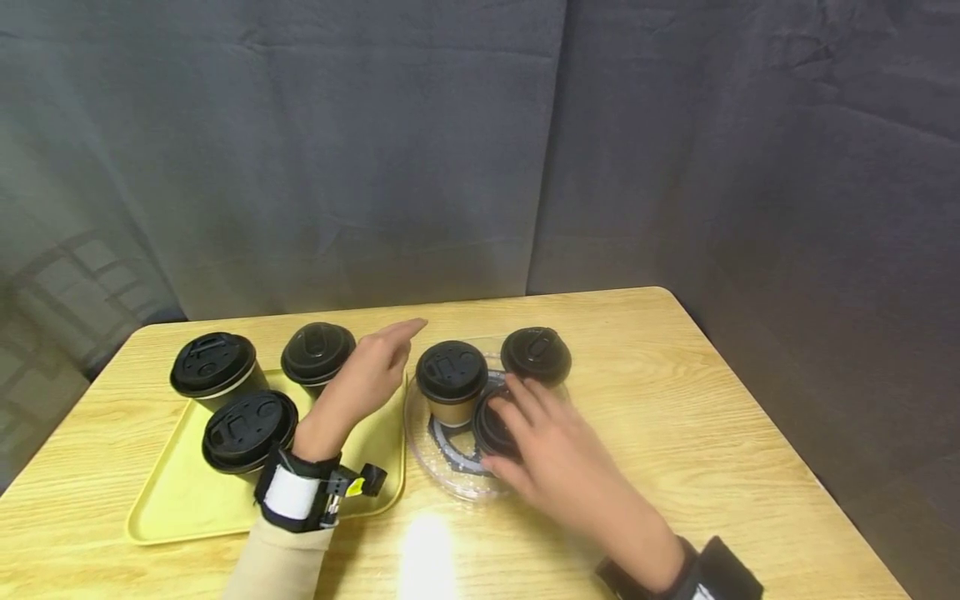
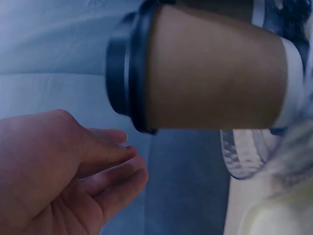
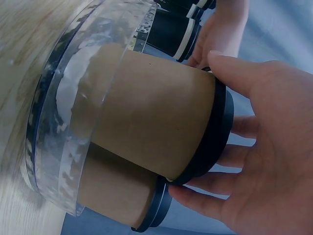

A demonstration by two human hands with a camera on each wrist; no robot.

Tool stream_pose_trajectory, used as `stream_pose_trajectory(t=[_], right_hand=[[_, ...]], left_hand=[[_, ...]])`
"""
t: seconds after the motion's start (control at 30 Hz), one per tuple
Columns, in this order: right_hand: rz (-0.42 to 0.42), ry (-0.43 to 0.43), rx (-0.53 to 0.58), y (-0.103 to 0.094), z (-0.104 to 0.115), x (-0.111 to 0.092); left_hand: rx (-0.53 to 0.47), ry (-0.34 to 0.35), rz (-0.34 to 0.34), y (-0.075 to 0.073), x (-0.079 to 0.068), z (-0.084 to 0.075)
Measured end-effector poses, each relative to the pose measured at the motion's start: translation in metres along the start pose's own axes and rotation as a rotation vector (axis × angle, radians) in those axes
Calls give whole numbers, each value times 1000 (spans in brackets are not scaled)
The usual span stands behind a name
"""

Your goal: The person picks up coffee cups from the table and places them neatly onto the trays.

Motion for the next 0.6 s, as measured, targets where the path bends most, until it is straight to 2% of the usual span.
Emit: stream_pose_trajectory(t=[0.23,0.43,0.6], right_hand=[[-1,-11,-5,0,0,-1],[-19,-41,-9,-2,0,-1],[-18,-25,6,-9,0,1]], left_hand=[[33,46,-43,-18,-3,-22],[104,63,-161,-48,-13,-41],[183,83,-243,-70,-22,-47]])
Point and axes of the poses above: each hand's wrist, its own x-axis towards the middle knuckle, its own y-axis out of the palm, z = x × y, the point moved 1 cm from there along x, towards the middle knuckle, and after that the axes turned 7 degrees about x, right-handed, at the moved point
